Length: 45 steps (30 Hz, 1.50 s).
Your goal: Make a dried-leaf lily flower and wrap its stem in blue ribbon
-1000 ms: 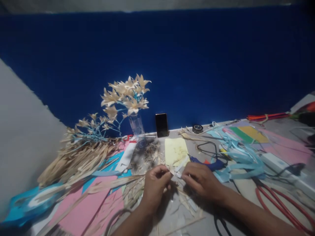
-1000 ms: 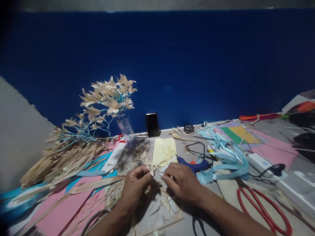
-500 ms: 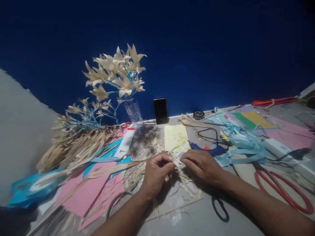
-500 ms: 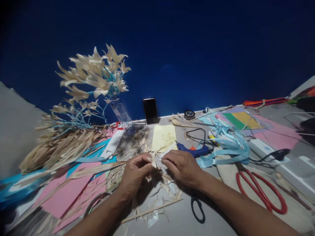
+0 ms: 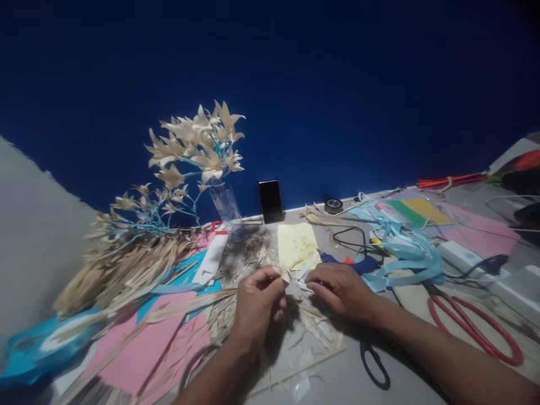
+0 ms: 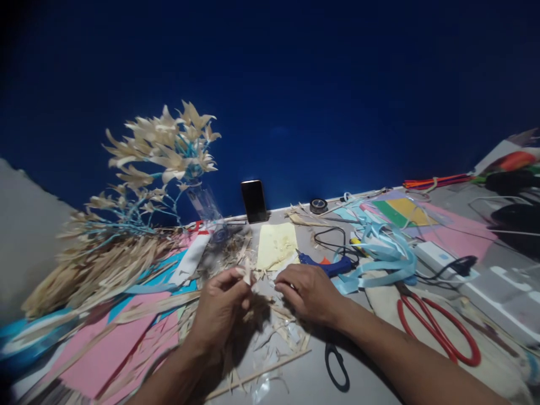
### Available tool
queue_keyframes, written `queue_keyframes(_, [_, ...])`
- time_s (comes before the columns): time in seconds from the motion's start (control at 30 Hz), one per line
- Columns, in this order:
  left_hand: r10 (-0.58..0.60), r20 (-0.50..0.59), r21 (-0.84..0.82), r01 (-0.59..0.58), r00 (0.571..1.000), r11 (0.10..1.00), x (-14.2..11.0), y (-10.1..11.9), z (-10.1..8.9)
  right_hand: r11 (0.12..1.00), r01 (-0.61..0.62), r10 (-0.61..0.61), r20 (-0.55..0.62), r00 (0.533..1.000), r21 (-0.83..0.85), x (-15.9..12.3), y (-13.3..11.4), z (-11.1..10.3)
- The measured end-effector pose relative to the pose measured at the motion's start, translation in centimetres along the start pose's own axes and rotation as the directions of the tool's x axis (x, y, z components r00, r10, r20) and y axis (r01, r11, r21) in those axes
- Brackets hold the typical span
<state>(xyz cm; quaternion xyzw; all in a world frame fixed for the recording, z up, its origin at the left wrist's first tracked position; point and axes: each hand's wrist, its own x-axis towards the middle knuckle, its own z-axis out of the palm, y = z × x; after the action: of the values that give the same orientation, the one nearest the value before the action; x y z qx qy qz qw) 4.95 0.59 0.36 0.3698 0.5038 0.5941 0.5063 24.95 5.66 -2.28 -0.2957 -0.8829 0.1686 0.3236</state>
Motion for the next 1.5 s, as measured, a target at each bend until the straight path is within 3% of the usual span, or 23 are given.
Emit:
queue_keyframes(0.13, [0.173, -0.088, -0.050, -0.177, 0.981, 0.983, -0.4, 4.6, -2.1, 0.982, -0.177, 0.182, -0.084, 0.980, 0.067, 0.5, 0.7, -0.7])
queue_keyframes(0.2, [0.198, -0.100, -0.021, -0.201, 0.975, 0.979, -0.9, 5.8, -3.9, 0.949, -0.301, 0.307, -0.060, 0.950, 0.094, 1.2, 1.1, -1.3])
queue_keyframes(0.27, [0.168, -0.106, 0.037, -0.165, 0.980, 0.986, -1.5, 5.7, -5.6, 0.924, -0.377, 0.376, 0.026, 0.926, 0.063, 2.4, 1.2, -1.9])
queue_keyframes(0.37, [0.033, -0.134, 0.120, -0.017, 0.990, 0.993, -1.7, 3.7, -7.3, 0.930, -0.352, 0.364, 0.139, 0.921, -0.102, 5.6, 0.9, -1.9])
queue_keyframes(0.47, [-0.060, -0.151, 0.096, 0.075, 0.987, 0.993, -1.4, 1.8, -7.9, 0.924, -0.299, 0.348, 0.197, 0.917, -0.237, 10.3, 0.8, -0.1])
queue_keyframes(0.6, [-0.062, -0.144, 0.087, 0.075, 0.988, 0.993, -0.9, 1.1, -8.4, 0.900, -0.283, 0.366, 0.220, 0.904, -0.333, 16.2, 1.7, 4.2])
queue_keyframes(0.73, [-0.050, -0.148, 0.120, 0.068, 0.988, 0.990, -0.8, 0.8, -9.1, 0.864, -0.287, 0.414, 0.259, 0.873, -0.413, 19.2, 3.2, 7.7])
queue_keyframes(0.87, [-0.043, -0.171, 0.077, 0.057, 0.984, 0.995, -0.5, -0.1, -9.4, 0.848, -0.277, 0.439, 0.307, 0.845, -0.451, 20.3, 4.5, 9.2])
queue_keyframes(1.07, [0.023, -0.194, 0.085, -0.007, 0.981, 0.996, -0.5, -0.2, -9.2, 0.854, -0.240, 0.436, 0.381, 0.815, -0.462, 21.3, 5.4, 9.6])
queue_keyframes(1.5, [-0.001, -0.204, 0.099, 0.022, 0.979, 0.995, -0.5, 0.0, -9.1, 0.916, -0.215, 0.324, 0.312, 0.893, -0.338, 20.8, 5.1, 9.4])
